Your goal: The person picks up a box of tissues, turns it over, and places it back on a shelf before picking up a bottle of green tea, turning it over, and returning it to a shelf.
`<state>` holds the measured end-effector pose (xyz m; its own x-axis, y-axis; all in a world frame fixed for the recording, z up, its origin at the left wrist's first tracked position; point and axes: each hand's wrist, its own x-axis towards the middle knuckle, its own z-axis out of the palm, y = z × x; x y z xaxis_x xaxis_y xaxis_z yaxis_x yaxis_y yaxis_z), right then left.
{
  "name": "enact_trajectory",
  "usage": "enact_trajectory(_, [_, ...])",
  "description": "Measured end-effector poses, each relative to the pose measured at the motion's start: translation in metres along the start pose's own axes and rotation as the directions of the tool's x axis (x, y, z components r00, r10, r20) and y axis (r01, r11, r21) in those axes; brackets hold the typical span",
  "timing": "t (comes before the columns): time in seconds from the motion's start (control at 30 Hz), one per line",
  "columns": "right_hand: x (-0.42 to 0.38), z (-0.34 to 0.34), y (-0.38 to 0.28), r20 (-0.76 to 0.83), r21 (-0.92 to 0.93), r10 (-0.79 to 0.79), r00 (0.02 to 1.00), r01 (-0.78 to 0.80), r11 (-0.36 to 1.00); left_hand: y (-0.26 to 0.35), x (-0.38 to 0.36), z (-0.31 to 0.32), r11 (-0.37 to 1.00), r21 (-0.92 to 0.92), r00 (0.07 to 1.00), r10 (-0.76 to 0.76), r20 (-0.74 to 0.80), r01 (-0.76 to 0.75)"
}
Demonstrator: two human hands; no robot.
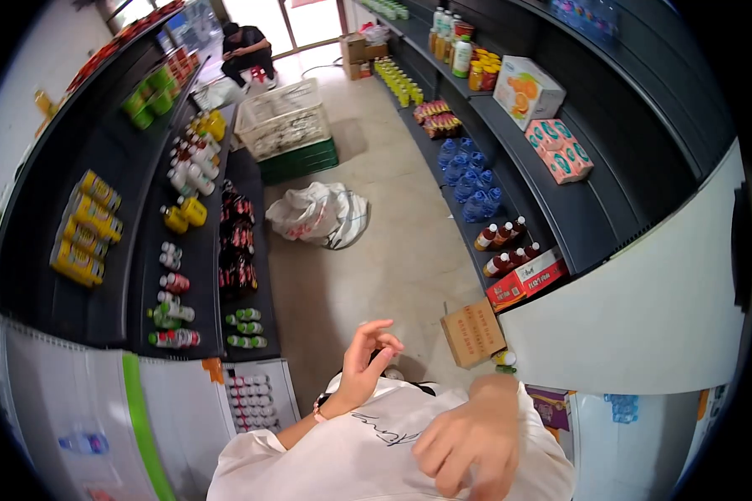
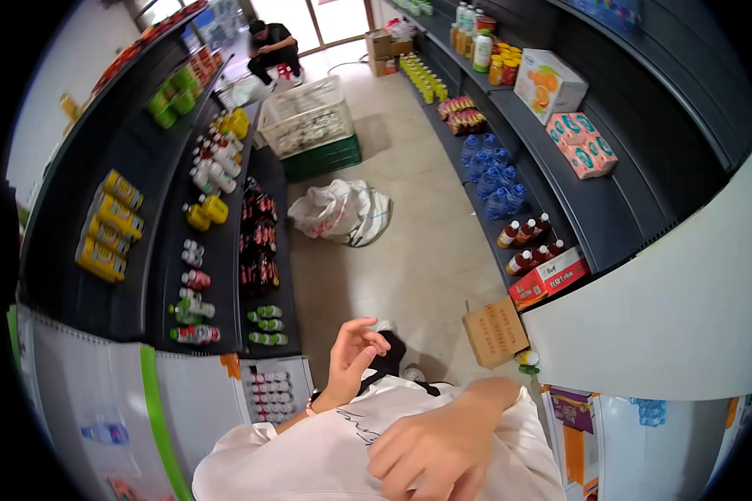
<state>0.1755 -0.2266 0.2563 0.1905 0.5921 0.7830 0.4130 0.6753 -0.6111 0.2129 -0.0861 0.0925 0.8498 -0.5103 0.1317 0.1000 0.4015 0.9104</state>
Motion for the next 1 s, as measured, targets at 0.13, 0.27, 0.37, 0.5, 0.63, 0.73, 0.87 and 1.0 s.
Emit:
enact_trajectory(0.13, [-0.016,-0.044,0.016,-0.109,-0.075,0.073,0.991,-0.081,0.994,-0.013,0.059,-0.014,0.997,0.034,0.995,-0.071,0.068,0.069])
enact_trajectory(0.27, [-0.014,-0.088,0.035,-0.171,-0.102,0.112,0.979,-0.131,0.986,-0.018,0.126,-0.027,0.996,-0.036,0.976,-0.073,0.205,0.082])
enact_trajectory(0.37, [0.005,-0.137,0.041,-0.215,-0.191,0.101,0.971,-0.144,0.971,-0.008,0.191,-0.034,0.99,-0.036,0.95,-0.117,0.291,0.133])
enact_trajectory(0.5, [0.018,-0.197,0.052,-0.195,-0.359,0.083,0.977,-0.15,0.921,0.0,0.268,-0.048,0.996,0.022,0.905,-0.085,0.417,0.083])
enact_trajectory(0.63, [0.009,-0.239,0.068,-0.237,-0.493,0.144,0.961,-0.246,0.834,-0.009,0.33,-0.064,0.995,0.098,0.846,-0.051,0.53,-0.001])
enact_trajectory(0.73, [-0.001,-0.265,0.067,-0.357,-0.758,-0.089,0.93,-0.233,0.61,-0.017,0.356,-0.07,0.993,0.101,0.812,-0.106,0.573,0.058])
enact_trajectory(0.87, [-0.02,-0.302,0.058,-0.399,-0.883,-0.096,0.912,-0.354,0.308,-0.023,0.379,-0.078,0.98,0.103,0.729,-0.196,0.656,0.171])
enact_trajectory(1.0, [-0.018,-0.33,0.062,-0.404,-0.77,-0.088,0.91,-0.287,0.57,-0.027,0.421,-0.078,0.944,0.33,0.581,-0.278,0.765,0.017])
